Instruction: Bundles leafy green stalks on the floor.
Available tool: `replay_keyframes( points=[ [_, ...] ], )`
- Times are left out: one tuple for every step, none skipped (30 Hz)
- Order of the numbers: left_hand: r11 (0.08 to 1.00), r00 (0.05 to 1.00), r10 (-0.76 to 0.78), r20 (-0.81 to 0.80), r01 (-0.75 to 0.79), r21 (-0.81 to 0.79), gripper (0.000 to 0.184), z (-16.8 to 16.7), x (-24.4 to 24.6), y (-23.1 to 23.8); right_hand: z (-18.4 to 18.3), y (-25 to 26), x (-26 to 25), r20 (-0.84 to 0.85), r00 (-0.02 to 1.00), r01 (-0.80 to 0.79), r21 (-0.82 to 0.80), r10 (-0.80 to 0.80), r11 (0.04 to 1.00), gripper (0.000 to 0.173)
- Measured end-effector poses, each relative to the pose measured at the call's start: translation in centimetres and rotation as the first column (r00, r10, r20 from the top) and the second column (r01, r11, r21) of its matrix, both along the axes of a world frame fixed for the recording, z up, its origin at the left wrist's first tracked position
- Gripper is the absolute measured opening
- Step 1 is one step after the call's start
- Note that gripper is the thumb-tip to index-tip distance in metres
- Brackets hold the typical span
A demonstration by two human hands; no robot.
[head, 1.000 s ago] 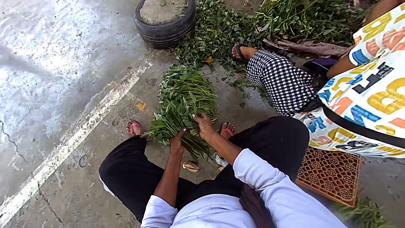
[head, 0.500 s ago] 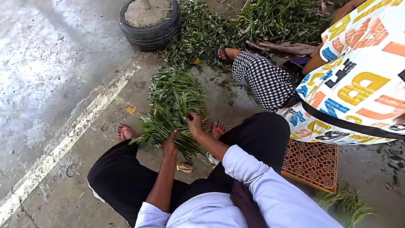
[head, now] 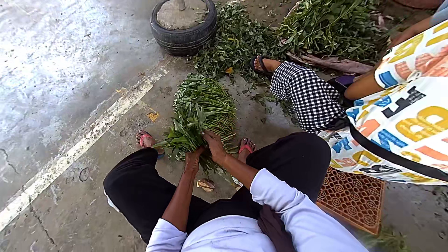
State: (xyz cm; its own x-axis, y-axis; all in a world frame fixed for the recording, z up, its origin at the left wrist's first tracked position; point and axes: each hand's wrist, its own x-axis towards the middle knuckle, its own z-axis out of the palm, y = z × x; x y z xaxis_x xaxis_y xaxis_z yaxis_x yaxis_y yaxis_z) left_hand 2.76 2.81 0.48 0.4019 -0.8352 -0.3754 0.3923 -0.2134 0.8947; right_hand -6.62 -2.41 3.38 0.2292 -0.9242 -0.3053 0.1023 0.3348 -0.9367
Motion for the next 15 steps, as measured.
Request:
replay_keyframes(
  points=[
    [1.000, 1.000, -0.013, 0.005, 0.013, -0.004, 0.054, 0.2, 0.2, 0.1, 0.2, 0.2, 0.2, -0.013, 1.000, -0.011, -0.038, 0.010, 0.999, 0.030],
    [1.000, 1.000, -0.019, 0.009, 0.019, 0.000, 0.055, 0.4, 0.3, 0.2, 0.3, 0.3, 0.3, -0.033, 0.999, -0.025, -0.067, 0.023, 0.997, 0.029],
    [1.000, 1.000, -0.016, 0.013, 0.016, 0.003, 0.056, 0.6, 0.4, 0.3, 0.3, 0.5, 0.5, -0.054, 0.998, -0.044, -0.086, 0.039, 0.995, 0.029],
    [1.000, 1.000, 0.000, 0.013, 0.000, 0.015, 0.056, 0.9, 0.4, 0.5, 0.3, 0.6, 0.6, -0.073, 0.996, -0.064, -0.102, 0.057, 0.993, 0.029],
    [0.999, 1.000, 0.027, 0.012, -0.027, 0.026, 0.054, 1.3, 0.4, 0.6, 0.4, 0.7, 0.7, -0.088, 0.993, -0.087, -0.122, 0.077, 0.989, 0.030],
    [0.998, 0.998, 0.063, 0.010, -0.063, 0.029, 0.049, 1.9, 0.5, 0.6, 0.6, 0.6, 0.9, -0.100, 0.989, -0.123, -0.138, 0.109, 0.983, 0.031],
    [0.996, 0.996, 0.093, 0.000, -0.093, 0.019, 0.046, 2.6, 0.6, 0.6, 1.1, 0.4, 0.9, -0.108, 0.982, -0.170, -0.136, 0.156, 0.976, 0.033],
    [0.992, 0.992, 0.123, -0.020, -0.123, -0.006, 0.046, 3.3, 0.8, 0.6, 2.1, 0.2, 0.8, -0.105, 0.975, -0.210, -0.123, 0.198, 0.970, 0.036],
    [0.989, 0.989, 0.141, -0.048, -0.143, -0.048, 0.048, 3.9, 1.2, 0.7, 3.2, 0.0, 0.7, -0.082, 0.972, -0.229, -0.119, 0.220, 0.966, 0.037],
    [0.983, 0.985, 0.155, -0.069, -0.161, -0.086, 0.048, 4.7, 1.6, 0.6, 4.2, -0.4, 0.3, -0.063, 0.971, -0.238, -0.151, 0.231, 0.959, 0.038],
    [0.976, 0.981, 0.170, -0.091, -0.181, -0.121, 0.046, 5.5, 2.1, 0.5, 4.7, -1.1, 0.0, -0.058, 0.973, -0.230, -0.220, 0.223, 0.948, 0.037],
    [0.966, 0.974, 0.193, -0.115, -0.210, -0.151, 0.042, 6.2, 2.7, 0.3, 5.2, -1.8, -0.6, -0.104, 0.970, -0.241, -0.309, 0.219, 0.920, 0.038],
    [0.952, 0.966, 0.220, -0.137, -0.243, -0.185, 0.040, 6.8, 3.2, -0.1, 5.9, -2.4, -1.3, -0.209, 0.953, -0.286, -0.396, 0.218, 0.873, 0.044],
    [0.934, 0.956, 0.251, -0.155, -0.281, -0.220, 0.037, 7.3, 3.6, -0.6, 6.7, -2.6, -1.9, -0.352, 0.909, -0.374, -0.458, 0.221, 0.807, 0.055],
    [0.918, 0.947, 0.276, -0.165, -0.311, -0.248, 0.035, 7.9, 3.8, -1.0, 7.3, -2.3, -2.1, -0.497, 0.841, -0.477, -0.491, 0.216, 0.729, 0.071]
  ],
)
